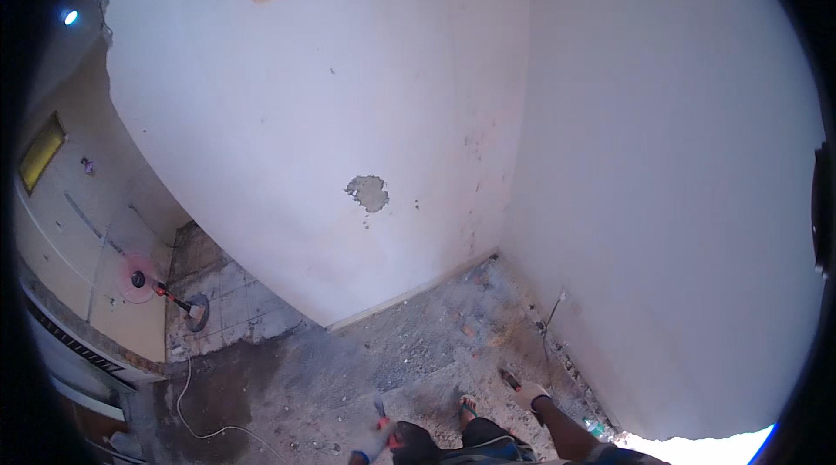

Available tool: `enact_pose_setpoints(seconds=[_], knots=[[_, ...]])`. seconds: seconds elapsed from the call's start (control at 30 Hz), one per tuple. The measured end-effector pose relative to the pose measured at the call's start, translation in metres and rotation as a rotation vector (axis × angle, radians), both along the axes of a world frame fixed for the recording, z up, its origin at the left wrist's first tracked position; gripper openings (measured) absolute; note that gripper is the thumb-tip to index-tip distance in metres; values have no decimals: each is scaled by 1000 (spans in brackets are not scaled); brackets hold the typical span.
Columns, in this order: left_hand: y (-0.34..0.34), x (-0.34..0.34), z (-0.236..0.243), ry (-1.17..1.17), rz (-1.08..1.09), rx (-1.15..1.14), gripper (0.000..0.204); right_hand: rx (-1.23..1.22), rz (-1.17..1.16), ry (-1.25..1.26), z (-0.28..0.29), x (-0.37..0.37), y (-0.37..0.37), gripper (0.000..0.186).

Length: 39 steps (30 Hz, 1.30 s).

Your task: The person uses a hammer and a chisel to chip away at a section of a white wall, creating a hole. The person repeatedly strikes the chisel with the hammer to remove plaster and debris.

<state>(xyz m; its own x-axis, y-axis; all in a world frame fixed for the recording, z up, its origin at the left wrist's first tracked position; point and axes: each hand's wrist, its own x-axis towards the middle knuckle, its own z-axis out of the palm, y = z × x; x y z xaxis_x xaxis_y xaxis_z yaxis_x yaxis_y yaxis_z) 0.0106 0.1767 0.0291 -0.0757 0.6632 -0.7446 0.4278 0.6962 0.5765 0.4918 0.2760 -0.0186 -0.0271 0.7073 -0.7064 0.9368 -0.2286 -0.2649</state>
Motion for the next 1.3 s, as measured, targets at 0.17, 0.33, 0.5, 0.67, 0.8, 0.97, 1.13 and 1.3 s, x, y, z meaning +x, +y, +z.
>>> enact_pose_setpoints(seconds=[0.17,0.33,0.5,0.67,0.8,0.97,1.13,1.3], knots=[[182,-2,89,-495,11,222,44,342,-441,403,142,-76,27,37],[356,-10,128,-667,-41,267,43,412,-645,367,207,-179,9,34],[465,-14,144,-857,-89,282,43,467,-1037,335,241,-298,-19,33],[539,-31,155,-873,106,92,33,553,-1237,361,260,-367,-17,21],[575,-26,140,-969,112,60,29,575,-1337,318,257,-366,6,30],[589,-22,131,-919,61,46,21,768,-1311,563,257,-341,58,19],[591,-15,150,-1037,82,27,20,887,-1241,660,265,-316,117,12],[595,-14,167,-1040,84,104,23,1027,-1237,967,284,-319,146,24]])
